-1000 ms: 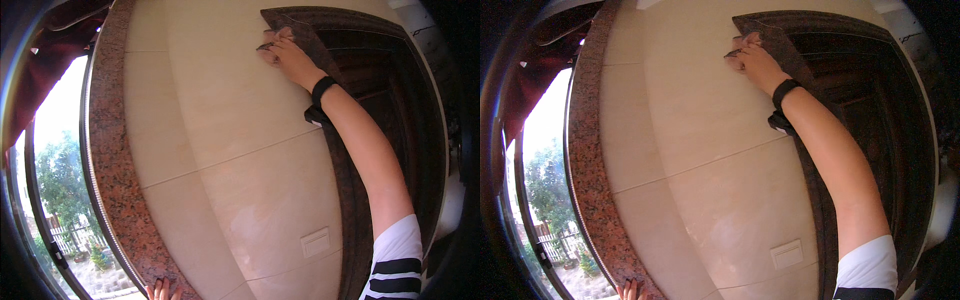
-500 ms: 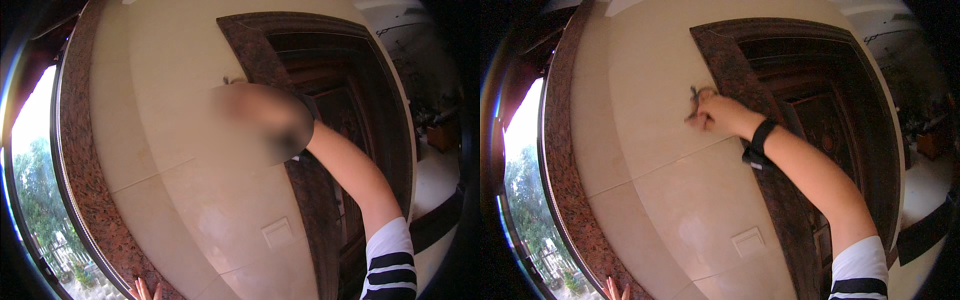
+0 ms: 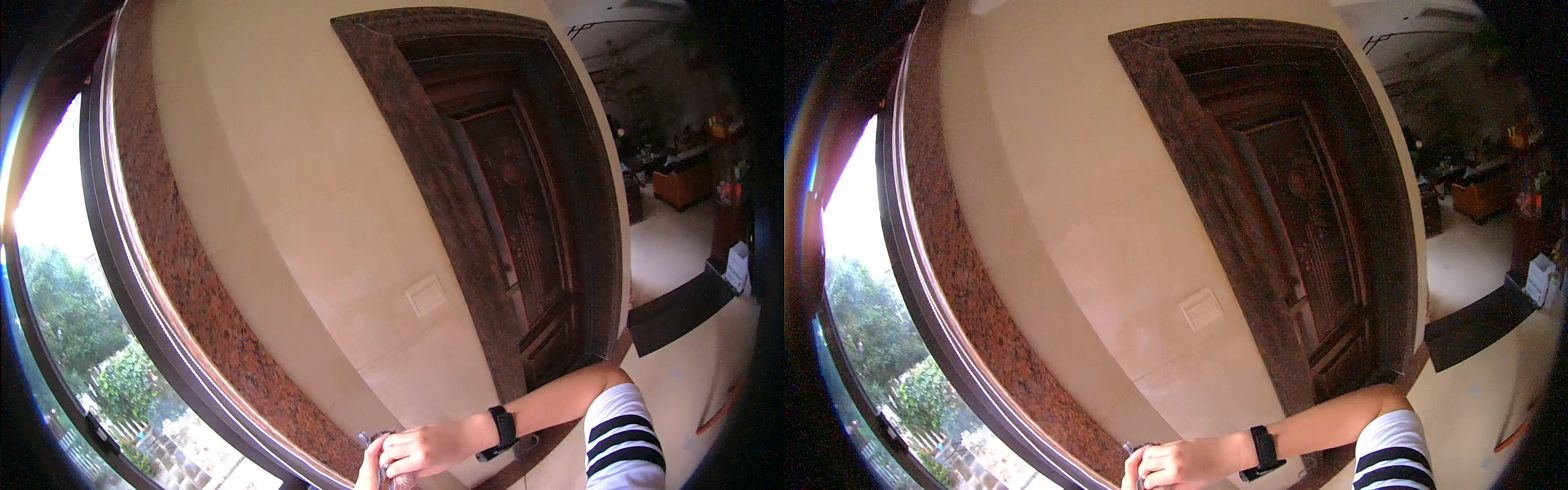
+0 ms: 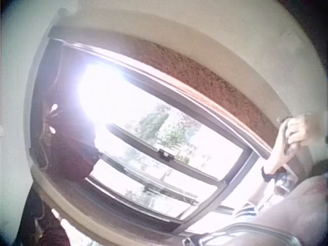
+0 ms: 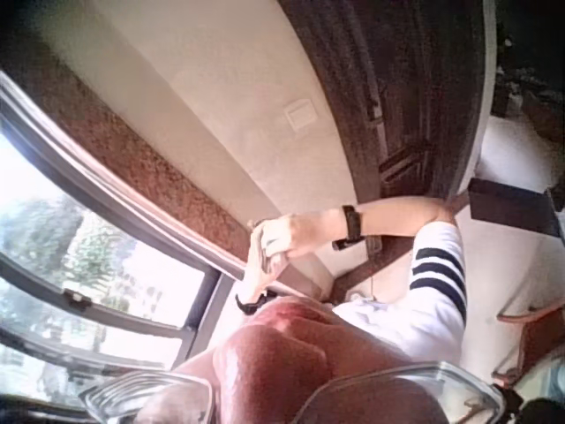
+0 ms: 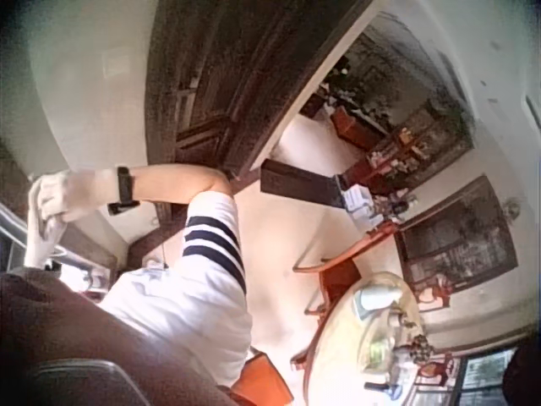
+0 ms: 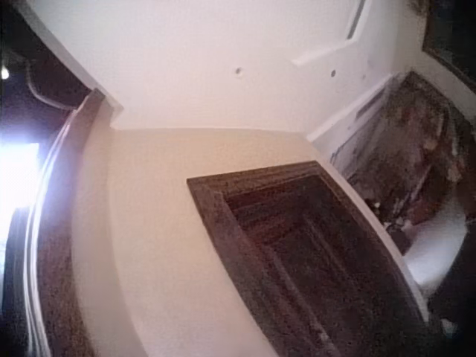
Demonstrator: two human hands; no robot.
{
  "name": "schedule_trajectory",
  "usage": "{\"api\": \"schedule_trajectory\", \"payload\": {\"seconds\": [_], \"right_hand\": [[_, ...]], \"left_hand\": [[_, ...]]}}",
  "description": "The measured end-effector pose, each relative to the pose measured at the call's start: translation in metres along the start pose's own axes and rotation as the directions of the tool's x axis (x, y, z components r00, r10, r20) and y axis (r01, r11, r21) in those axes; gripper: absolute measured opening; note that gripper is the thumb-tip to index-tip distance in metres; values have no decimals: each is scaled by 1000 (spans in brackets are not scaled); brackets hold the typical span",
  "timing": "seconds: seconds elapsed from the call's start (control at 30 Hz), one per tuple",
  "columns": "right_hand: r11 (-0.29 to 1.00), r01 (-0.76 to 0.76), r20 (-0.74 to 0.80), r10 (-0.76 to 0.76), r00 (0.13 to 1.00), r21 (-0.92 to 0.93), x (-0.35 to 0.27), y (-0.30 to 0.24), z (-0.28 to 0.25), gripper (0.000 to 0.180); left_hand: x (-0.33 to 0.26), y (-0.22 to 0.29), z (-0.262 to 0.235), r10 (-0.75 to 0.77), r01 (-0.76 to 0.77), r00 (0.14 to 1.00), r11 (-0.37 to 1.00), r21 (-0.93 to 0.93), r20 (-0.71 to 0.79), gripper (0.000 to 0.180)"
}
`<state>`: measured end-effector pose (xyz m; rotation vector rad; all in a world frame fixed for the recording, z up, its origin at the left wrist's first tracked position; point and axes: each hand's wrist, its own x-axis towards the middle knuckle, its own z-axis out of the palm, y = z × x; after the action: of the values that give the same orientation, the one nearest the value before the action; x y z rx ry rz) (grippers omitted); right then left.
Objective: Wiping down a granite window sill, wall tiles, and a light switch with a cleaning cloth.
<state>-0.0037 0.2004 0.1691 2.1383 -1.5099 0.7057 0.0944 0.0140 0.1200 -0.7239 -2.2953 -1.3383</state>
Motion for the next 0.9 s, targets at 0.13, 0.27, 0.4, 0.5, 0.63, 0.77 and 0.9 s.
{"api": "schedule_trajectory", "payload": {"seconds": [0.13,0.27,0.4,0.5,0.63,0.77,0.9], "right_hand": [[983,-128,-101,141,985,130,-22,-43,38,41],[904,-413,33,412,910,112,-117,-46,101,58],[685,-724,225,720,657,-79,-294,-71,137,45],[484,-836,110,875,472,-259,-403,-137,117,38],[-25,-946,-308,948,80,-324,-523,-246,109,28],[-487,-843,-717,670,-192,-228,-539,-322,46,25],[-687,-725,-924,308,-227,-50,-492,-361,-51,30]], "left_hand": [[-47,14,14,-175,153,980,968,-197,-97,38],[-78,12,13,-261,225,954,948,-224,-145,35],[-105,7,0,-352,306,913,925,-224,-207,32],[-122,3,-11,-420,366,860,903,-223,-289,30],[-132,0,-29,-461,413,802,887,-206,-380,28],[-133,3,-50,-463,418,758,885,-203,-460,26],[-123,7,-68,-435,398,762,899,-184,-480,24]]}}
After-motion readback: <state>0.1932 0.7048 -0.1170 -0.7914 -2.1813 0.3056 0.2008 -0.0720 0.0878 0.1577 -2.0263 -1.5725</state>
